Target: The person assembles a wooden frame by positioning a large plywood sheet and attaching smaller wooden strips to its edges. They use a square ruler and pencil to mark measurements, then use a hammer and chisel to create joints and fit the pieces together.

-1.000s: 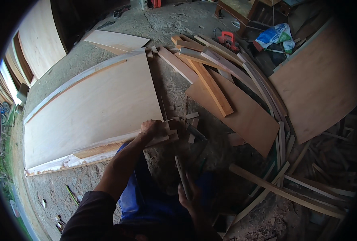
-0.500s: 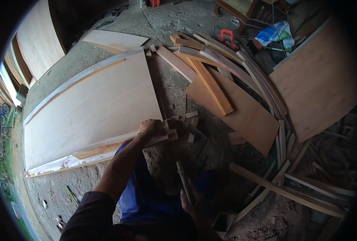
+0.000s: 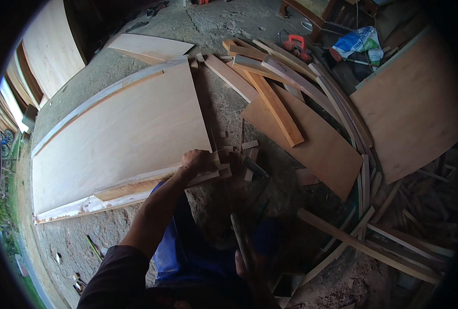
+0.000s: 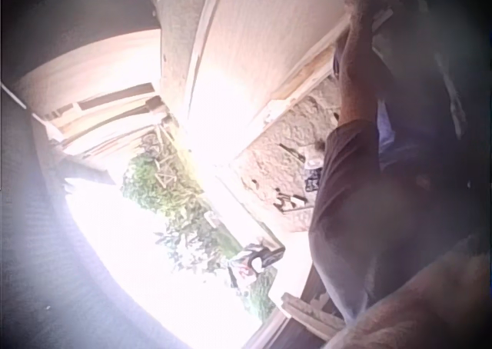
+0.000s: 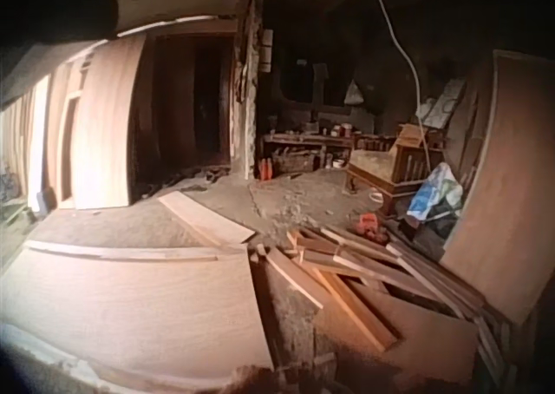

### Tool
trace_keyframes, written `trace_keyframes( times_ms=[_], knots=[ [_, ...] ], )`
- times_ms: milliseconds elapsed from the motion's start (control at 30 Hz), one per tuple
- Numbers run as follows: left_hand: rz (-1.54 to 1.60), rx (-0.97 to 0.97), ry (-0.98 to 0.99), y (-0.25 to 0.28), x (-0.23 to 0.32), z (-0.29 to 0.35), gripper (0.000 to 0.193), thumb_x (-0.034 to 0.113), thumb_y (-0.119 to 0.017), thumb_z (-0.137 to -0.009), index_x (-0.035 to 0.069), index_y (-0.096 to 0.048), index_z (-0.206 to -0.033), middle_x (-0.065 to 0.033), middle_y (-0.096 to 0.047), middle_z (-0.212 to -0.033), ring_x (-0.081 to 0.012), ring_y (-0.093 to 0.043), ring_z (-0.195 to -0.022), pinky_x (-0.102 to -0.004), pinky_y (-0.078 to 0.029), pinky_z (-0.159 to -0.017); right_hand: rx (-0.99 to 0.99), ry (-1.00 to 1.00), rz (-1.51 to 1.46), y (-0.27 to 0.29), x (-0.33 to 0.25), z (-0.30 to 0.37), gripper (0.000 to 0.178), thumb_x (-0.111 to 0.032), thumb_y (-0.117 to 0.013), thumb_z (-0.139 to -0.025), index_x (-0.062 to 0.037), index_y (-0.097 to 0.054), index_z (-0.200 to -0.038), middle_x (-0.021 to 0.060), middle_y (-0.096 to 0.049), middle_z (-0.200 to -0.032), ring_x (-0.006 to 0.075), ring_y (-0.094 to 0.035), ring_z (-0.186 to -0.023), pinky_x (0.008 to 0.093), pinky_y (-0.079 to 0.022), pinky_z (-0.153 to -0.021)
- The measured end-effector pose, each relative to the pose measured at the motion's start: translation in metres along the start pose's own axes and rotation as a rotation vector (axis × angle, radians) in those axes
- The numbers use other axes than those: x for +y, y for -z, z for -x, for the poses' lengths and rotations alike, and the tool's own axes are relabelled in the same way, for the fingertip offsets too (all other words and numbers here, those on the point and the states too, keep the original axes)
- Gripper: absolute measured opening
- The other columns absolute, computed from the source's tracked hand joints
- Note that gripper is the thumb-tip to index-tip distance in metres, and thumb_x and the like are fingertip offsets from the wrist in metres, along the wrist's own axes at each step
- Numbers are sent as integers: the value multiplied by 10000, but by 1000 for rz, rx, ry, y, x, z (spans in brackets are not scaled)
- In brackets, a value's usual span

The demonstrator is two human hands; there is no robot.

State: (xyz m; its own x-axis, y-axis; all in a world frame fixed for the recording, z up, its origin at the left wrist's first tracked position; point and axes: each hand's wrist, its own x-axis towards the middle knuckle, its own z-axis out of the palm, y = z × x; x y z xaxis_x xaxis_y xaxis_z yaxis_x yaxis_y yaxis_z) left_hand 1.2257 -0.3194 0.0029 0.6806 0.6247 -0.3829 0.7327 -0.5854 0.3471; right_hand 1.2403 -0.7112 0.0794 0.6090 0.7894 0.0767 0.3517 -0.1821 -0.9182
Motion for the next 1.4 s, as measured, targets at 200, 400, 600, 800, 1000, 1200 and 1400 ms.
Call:
trace_keyframes(
  times_ms=[200,400,600,800,1000,1200,1400],
  knots=[
    [39,-11,18,9,12,15,545,530,-826,-684,190,-749,-1103,-89,-750,-1059,-303,-717,-1008,-453,-560,-875,-22,13,-52,-57,4,-153,540,-172,-683,-911,-12,-536,-1405,224,-683,-1195,389,-705,-995,421,-558,-817],
    [19,-268,65,39,16,-3,574,546,-839,-667,189,-748,-1107,-78,-753,-1054,-301,-708,-1032,-446,-548,-901,-220,-106,450,53,-31,66,514,-162,-585,-937,-21,-523,-1427,192,-653,-1287,304,-709,-1046,380,-569,-867],
    [20,15,-3,7,16,5,576,559,-818,-686,176,-738,-1110,-112,-744,-1073,-306,-701,-1054,-445,-550,-913,7,-81,-41,-43,4,-113,493,-135,-666,-901,-25,-569,-1372,218,-708,-955,349,-730,-875,413,-548,-719],
    [36,-48,85,17,-1,5,604,580,-813,-666,175,-741,-1109,-96,-739,-1113,-293,-696,-1075,-449,-548,-924,-36,84,1,-21,-15,-71,503,-190,-640,-934,0,-546,-1391,215,-709,-1118,359,-718,-969,406,-568,-770],
    [9,-134,51,23,5,-1,632,582,-815,-659,176,-734,-1136,-80,-736,-1122,-308,-695,-1069,-442,-550,-921,-110,-57,20,30,-17,38,537,-131,-607,-909,14,-522,-1419,228,-642,-1282,331,-701,-1058,391,-537,-910],
    [22,49,33,0,4,5,615,573,-824,-665,190,-736,-1139,-88,-740,-1103,-297,-696,-1074,-453,-549,-919,-23,-56,112,-68,-17,-163,508,-170,-659,-917,-23,-560,-1393,254,-691,-1118,364,-724,-926,389,-561,-749],
    [52,-173,93,28,2,-3,627,580,-835,-654,187,-739,-1134,-92,-747,-1083,-297,-708,-1045,-447,-551,-899,-212,-171,253,29,-33,22,605,-112,-622,-899,-55,-464,-1480,202,-660,-1260,348,-704,-1055,431,-573,-839]
  ],
)
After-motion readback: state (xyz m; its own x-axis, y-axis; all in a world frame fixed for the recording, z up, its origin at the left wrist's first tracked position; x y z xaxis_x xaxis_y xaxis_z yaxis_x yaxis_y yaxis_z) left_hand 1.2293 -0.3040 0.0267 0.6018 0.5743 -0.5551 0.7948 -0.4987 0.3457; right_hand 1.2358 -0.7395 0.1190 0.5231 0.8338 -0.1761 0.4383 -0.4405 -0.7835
